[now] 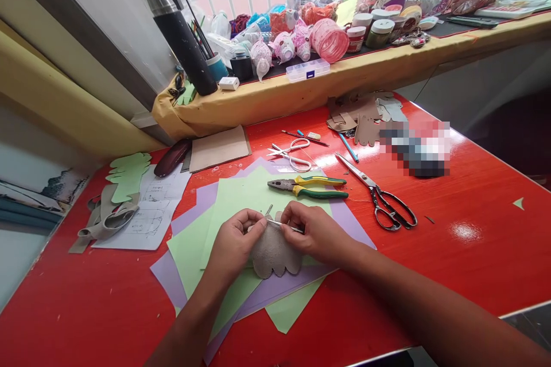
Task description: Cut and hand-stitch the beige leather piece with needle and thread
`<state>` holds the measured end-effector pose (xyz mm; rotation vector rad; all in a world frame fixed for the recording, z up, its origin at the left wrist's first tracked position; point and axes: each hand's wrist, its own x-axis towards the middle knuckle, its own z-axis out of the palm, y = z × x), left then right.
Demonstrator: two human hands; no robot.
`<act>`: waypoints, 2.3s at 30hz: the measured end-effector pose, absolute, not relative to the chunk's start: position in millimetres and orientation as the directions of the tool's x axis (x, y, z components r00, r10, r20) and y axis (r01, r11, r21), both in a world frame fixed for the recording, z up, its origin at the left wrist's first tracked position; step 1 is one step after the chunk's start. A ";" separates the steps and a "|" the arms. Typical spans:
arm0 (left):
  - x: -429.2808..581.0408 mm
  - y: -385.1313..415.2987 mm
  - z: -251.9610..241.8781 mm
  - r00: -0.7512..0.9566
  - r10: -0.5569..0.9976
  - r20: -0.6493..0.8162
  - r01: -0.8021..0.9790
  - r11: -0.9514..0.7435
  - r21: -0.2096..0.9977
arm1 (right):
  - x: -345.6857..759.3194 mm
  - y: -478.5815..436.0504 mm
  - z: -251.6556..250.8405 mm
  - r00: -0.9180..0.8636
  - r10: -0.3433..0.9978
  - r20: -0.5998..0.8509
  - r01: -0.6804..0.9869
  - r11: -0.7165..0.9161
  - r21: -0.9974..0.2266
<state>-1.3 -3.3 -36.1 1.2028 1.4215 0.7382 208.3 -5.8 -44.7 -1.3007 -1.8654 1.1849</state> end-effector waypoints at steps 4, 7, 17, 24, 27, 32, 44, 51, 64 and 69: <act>-1.5 -2.4 -37.0 0.107 0.940 -0.325 0.251 0.291 0.923 | 208.4 -5.7 -44.1 -0.360 0.932 -0.045 0.433 0.124 -0.893; -1.6 -1.6 -36.9 0.110 0.938 -0.328 0.236 0.295 0.926 | 208.3 -5.5 -43.4 -0.354 0.934 -0.051 0.444 0.120 -0.888; -2.3 -2.3 -33.6 0.116 0.916 -0.384 0.243 0.349 0.905 | 207.2 -6.5 -43.7 -0.351 0.934 -0.058 0.479 0.126 -0.869; -1.4 -0.8 -29.6 0.100 0.941 -0.323 0.291 0.283 0.914 | 207.2 -6.4 -44.8 -0.353 0.934 -0.059 0.504 0.137 -0.852; -2.3 -0.9 -29.3 0.095 0.934 -0.345 0.302 0.303 0.904 | 207.3 -6.6 -44.9 -0.355 0.933 -0.061 0.502 0.135 -0.854; -1.5 -1.2 -28.5 0.069 0.931 -0.359 0.317 0.320 0.893 | 207.4 -6.6 -43.0 -0.356 0.932 -0.064 0.487 0.127 -0.864; -3.6 -3.1 -29.5 0.074 0.938 -0.339 0.356 0.293 0.887 | 205.8 -7.2 -43.1 -0.351 0.934 -0.068 0.500 0.125 -0.857; -4.2 -3.8 -31.2 0.078 0.949 -0.305 0.371 0.256 0.893 | 205.0 -7.9 -39.3 -0.379 0.923 -0.068 0.508 0.146 -0.849; 1.1 -9.8 -28.5 0.049 0.968 -0.248 0.558 0.180 0.810 | 198.7 -10.8 -37.4 -0.351 0.931 -0.105 0.670 0.171 -0.722; 6.9 -13.1 -20.9 0.052 0.983 -0.179 0.630 0.106 0.769 | 201.3 -10.4 -42.4 -0.384 0.920 -0.072 0.629 0.204 -0.750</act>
